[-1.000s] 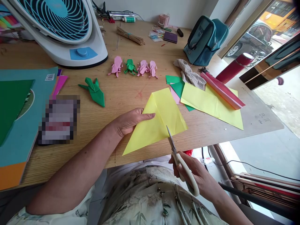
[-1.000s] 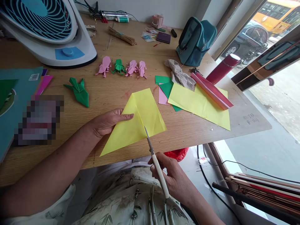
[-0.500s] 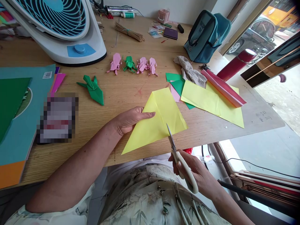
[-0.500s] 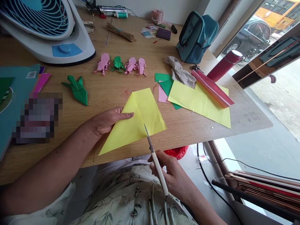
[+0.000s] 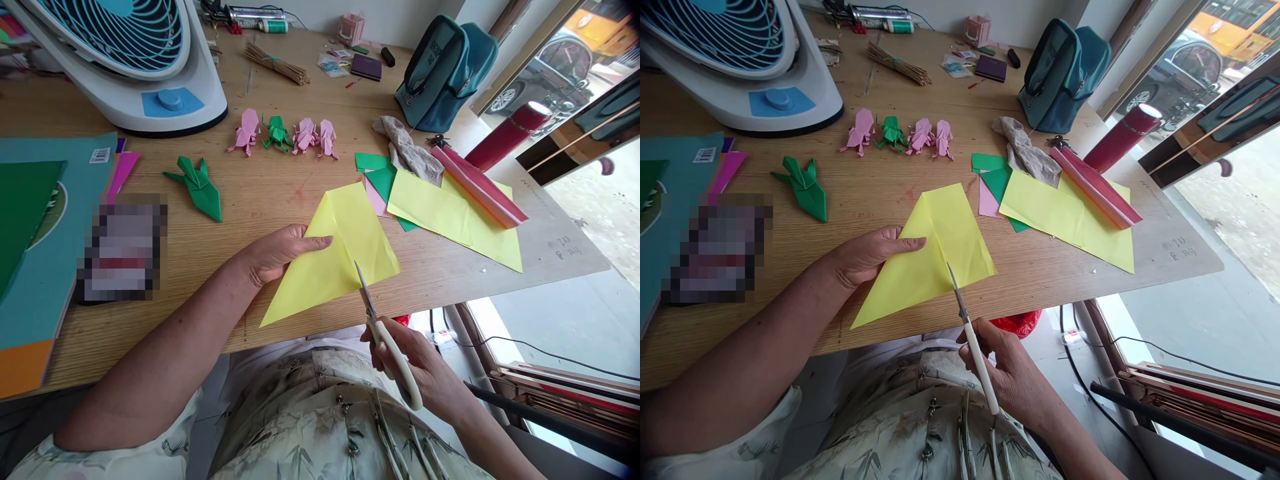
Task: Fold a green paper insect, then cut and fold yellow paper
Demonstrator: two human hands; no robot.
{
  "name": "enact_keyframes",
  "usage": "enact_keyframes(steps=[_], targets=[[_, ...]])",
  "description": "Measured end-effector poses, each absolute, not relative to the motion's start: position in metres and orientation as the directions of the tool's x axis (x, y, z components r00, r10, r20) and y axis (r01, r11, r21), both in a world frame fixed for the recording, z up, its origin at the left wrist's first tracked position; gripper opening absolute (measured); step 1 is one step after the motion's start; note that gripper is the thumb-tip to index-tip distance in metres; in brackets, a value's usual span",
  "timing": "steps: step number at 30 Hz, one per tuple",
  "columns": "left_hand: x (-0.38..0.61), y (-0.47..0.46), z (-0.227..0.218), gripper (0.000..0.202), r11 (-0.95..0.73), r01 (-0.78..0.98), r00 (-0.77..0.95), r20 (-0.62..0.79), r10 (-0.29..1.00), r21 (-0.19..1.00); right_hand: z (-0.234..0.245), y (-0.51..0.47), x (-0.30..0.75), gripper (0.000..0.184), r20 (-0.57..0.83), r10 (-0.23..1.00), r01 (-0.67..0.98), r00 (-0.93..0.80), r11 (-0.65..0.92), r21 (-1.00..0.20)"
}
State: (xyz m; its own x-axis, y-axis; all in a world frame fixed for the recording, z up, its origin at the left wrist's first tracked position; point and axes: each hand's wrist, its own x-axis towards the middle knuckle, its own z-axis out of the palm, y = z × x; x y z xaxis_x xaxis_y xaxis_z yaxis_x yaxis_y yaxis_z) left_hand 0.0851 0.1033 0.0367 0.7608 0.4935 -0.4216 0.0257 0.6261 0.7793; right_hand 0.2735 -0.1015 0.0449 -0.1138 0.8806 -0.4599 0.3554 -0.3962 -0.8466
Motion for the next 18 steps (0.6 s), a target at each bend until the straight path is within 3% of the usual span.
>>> enact_keyframes(steps=[18], targets=[[0.0846,0.1045,0.0353,0.03,0.628,0.019,0.772,-0.411,0.486,0.778,0.0448,-0.1013,0.273,0.038,-0.465,0.878,0.374,-0.113,-0.396,-0.839]])
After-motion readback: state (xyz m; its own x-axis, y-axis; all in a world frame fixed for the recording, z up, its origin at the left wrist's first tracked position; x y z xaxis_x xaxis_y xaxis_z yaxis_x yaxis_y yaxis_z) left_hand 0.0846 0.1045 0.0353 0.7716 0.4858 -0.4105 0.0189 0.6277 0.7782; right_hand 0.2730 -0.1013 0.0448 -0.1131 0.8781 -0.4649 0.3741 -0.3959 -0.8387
